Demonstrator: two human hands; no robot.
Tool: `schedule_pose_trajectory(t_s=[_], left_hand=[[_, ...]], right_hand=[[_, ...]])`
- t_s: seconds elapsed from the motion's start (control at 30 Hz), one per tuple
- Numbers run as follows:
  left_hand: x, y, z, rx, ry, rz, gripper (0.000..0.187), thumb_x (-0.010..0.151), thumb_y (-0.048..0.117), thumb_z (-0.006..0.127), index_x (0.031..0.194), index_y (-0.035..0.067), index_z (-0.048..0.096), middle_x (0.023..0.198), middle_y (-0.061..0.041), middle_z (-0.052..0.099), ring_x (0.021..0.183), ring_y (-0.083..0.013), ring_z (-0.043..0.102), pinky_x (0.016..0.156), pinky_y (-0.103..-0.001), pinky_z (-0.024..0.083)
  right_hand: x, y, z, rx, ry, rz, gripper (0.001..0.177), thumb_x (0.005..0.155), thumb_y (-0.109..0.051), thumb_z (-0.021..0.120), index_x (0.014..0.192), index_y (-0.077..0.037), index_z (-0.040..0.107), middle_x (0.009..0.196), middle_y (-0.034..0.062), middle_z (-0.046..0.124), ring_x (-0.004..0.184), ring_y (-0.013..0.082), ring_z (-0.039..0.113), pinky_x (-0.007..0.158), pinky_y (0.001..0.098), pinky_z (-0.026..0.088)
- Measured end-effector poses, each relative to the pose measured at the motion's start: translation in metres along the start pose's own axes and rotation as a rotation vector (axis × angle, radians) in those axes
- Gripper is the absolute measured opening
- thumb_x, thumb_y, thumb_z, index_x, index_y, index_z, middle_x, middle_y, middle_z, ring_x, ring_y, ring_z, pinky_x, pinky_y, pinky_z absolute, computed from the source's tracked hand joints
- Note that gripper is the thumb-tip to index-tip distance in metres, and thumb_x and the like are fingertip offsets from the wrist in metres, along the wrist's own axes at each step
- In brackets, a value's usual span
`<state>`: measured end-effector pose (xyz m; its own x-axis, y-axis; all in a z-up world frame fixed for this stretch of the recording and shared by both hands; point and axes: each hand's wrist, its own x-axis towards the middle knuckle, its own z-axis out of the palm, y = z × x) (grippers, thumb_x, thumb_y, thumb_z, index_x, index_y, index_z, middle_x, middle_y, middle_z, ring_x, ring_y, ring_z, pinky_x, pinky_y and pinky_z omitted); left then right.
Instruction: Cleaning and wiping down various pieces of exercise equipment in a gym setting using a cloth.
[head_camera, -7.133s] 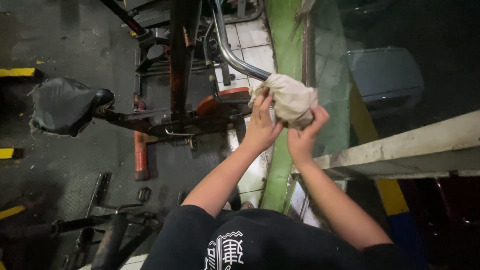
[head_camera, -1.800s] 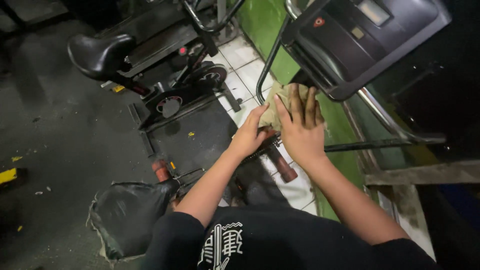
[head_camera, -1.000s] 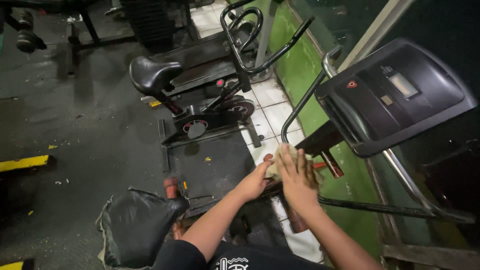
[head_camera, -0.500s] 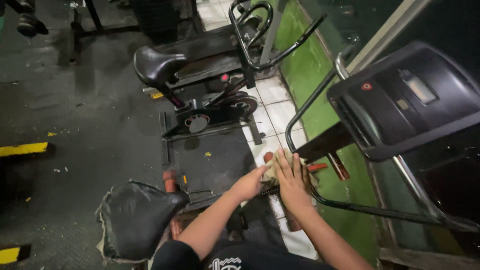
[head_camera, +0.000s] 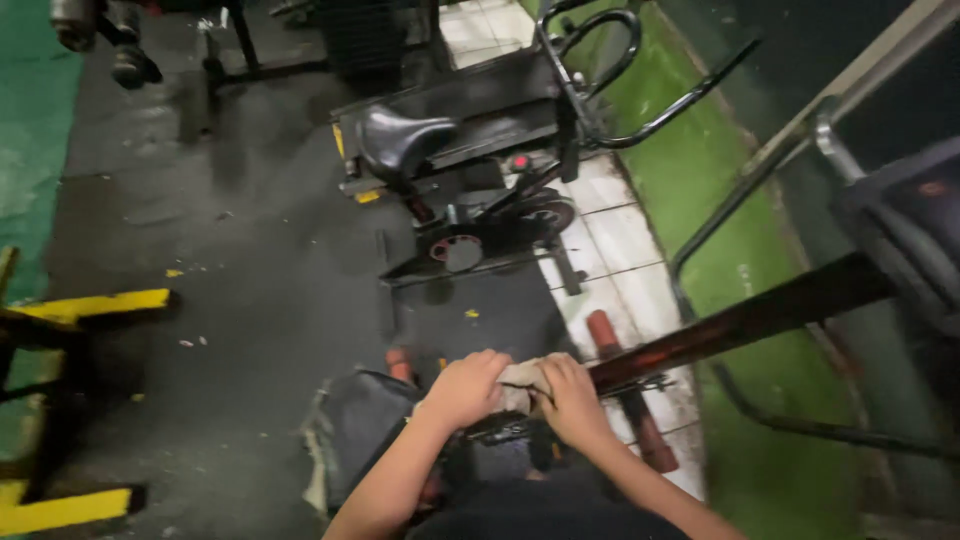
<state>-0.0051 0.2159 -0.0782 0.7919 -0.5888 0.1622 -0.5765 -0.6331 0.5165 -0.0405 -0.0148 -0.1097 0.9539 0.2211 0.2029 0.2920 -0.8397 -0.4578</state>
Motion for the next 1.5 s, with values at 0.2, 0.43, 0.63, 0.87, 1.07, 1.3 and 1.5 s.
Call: schedule_pose_trajectory(t_s=[0.2,0.43,0.63,0.87,1.07,1.3,1.5], left_hand=[[-0.086,-0.095,-0.048,0.171,0.01,0.015,0.044,0.078,0.013,0.065,0.121,0.009,0.059,0.109,-0.014,0.061,0.106,-0.035,0.06,0.087,-0.048,0.049],[-0.192,-0.199,-0.053,0.291,-0.074,-0.063,0.038,0.084,0.011,0.059,0.121,0.017,0.063,0.112,-0.011,0.06,0.114,-0.035,0.056,0.106,-0.056,0.04],[-0.207,-0.215,-0.082,0.187,-0.165,0.052,0.048,0.081,0.01,0.064,0.129,0.017,0.062,0.115,-0.012,0.059,0.116,-0.036,0.055,0.106,-0.057,0.039],[-0.185,-0.216,-0.088,0.188,-0.39,0.053,0.046,0.085,0.014,0.062,0.13,0.016,0.057,0.122,-0.012,0.056,0.118,-0.0374,0.053,0.093,-0.052,0.049],[-0.16,-0.237,-0.065,0.213,-0.521,0.09,0.041,0.09,0.012,0.053,0.13,0.017,0.058,0.126,-0.014,0.06,0.119,-0.0405,0.055,0.093,-0.052,0.051],[-0.158,-0.235,-0.075,0.193,-0.611,0.017,0.038,0.093,0.013,0.053,0.131,0.016,0.056,0.129,-0.014,0.061,0.122,-0.0437,0.053,0.097,-0.051,0.05],[-0.104,-0.233,-0.081,0.098,-0.652,0.031,0.046,0.084,0.003,0.056,0.127,0.018,0.065,0.128,-0.011,0.068,0.123,-0.0338,0.06,0.104,-0.045,0.049]], right_hand=[[0.023,-0.098,0.083,0.18,-0.125,-0.03,0.051,0.082,-0.014,0.073,0.128,-0.001,0.057,0.134,0.0197,0.056,0.131,0.0404,0.049,0.109,0.0463,0.04],[0.016,-0.187,0.18,0.125,-0.185,-0.126,0.058,0.087,-0.024,0.075,0.137,-0.004,0.053,0.143,0.0207,0.05,0.132,0.0452,0.045,0.112,0.0517,0.036],[0.019,-0.211,0.194,-0.057,-0.275,0.038,0.064,0.086,-0.027,0.073,0.144,-0.021,0.049,0.155,0.0111,0.041,0.141,0.0478,0.034,0.115,0.0553,0.031],[0.021,-0.23,0.186,-0.05,-0.446,0.31,0.066,0.093,-0.035,0.069,0.151,-0.034,0.037,0.167,-0.0006,0.021,0.157,0.035,0.01,0.118,0.0705,0.011],[0.017,-0.227,0.181,0.082,-0.462,0.342,0.066,0.094,-0.037,0.068,0.152,-0.034,0.036,0.171,0.0004,0.016,0.158,0.0374,0.003,0.117,0.0732,0.004],[0.005,-0.224,0.2,0.16,-0.377,0.305,0.064,0.092,-0.034,0.07,0.15,-0.033,0.042,0.171,0.0006,0.022,0.159,0.0376,0.003,0.117,0.0743,0.0],[-0.002,-0.205,0.202,0.335,-0.072,0.258,0.06,0.09,-0.028,0.071,0.146,-0.021,0.05,0.157,0.0096,0.043,0.152,0.0381,0.026,0.121,0.0637,0.015]])
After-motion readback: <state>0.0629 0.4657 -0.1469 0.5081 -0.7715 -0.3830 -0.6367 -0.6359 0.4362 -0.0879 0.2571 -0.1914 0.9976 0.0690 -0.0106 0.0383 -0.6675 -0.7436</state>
